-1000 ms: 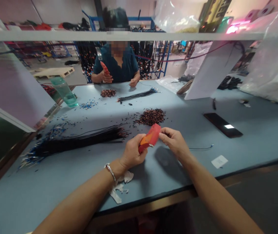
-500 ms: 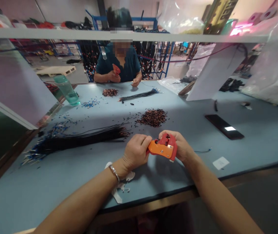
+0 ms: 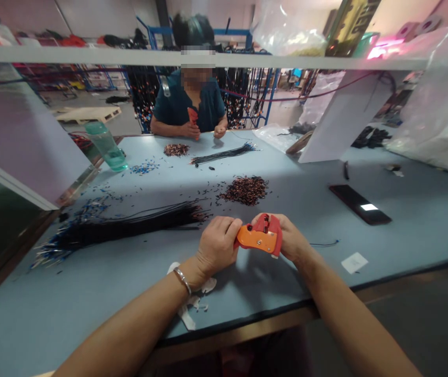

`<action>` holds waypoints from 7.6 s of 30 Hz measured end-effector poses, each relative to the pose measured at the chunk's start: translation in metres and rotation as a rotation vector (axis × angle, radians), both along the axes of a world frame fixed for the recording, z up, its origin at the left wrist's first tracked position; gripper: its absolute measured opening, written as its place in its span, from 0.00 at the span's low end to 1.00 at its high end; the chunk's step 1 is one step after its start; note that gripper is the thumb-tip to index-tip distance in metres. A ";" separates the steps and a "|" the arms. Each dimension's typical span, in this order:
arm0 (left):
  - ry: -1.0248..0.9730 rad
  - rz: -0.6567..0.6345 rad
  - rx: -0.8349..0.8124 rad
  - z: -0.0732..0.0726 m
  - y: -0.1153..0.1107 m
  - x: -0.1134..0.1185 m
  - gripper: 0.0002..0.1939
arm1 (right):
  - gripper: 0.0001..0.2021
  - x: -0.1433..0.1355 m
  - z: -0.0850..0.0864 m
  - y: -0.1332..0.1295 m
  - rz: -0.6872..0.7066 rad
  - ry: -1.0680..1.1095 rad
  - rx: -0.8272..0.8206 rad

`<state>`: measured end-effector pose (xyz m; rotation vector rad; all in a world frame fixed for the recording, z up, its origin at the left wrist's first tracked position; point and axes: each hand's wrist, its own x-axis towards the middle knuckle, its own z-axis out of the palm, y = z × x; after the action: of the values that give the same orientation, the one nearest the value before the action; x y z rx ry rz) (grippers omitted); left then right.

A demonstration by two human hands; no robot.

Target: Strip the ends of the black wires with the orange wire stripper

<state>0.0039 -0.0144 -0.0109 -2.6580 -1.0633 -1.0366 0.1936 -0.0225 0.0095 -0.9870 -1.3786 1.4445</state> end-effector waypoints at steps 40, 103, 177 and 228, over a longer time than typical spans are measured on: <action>0.107 0.081 -0.070 -0.002 0.000 0.001 0.07 | 0.10 -0.006 -0.002 -0.001 -0.039 -0.016 0.015; -1.399 -0.034 -1.079 0.006 0.022 -0.004 0.15 | 0.08 0.014 -0.005 0.016 0.083 -0.643 0.341; 0.031 0.074 0.021 -0.001 0.004 -0.003 0.13 | 0.11 0.011 0.002 0.009 -0.193 0.135 0.081; -0.795 -0.713 -1.770 0.010 0.004 -0.011 0.18 | 0.08 0.008 0.003 0.003 -0.625 -0.784 1.061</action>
<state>-0.0075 -0.0102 -0.0008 -4.3642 -1.7179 -2.0278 0.2015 -0.0195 0.0120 -1.0926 -1.7991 -0.2526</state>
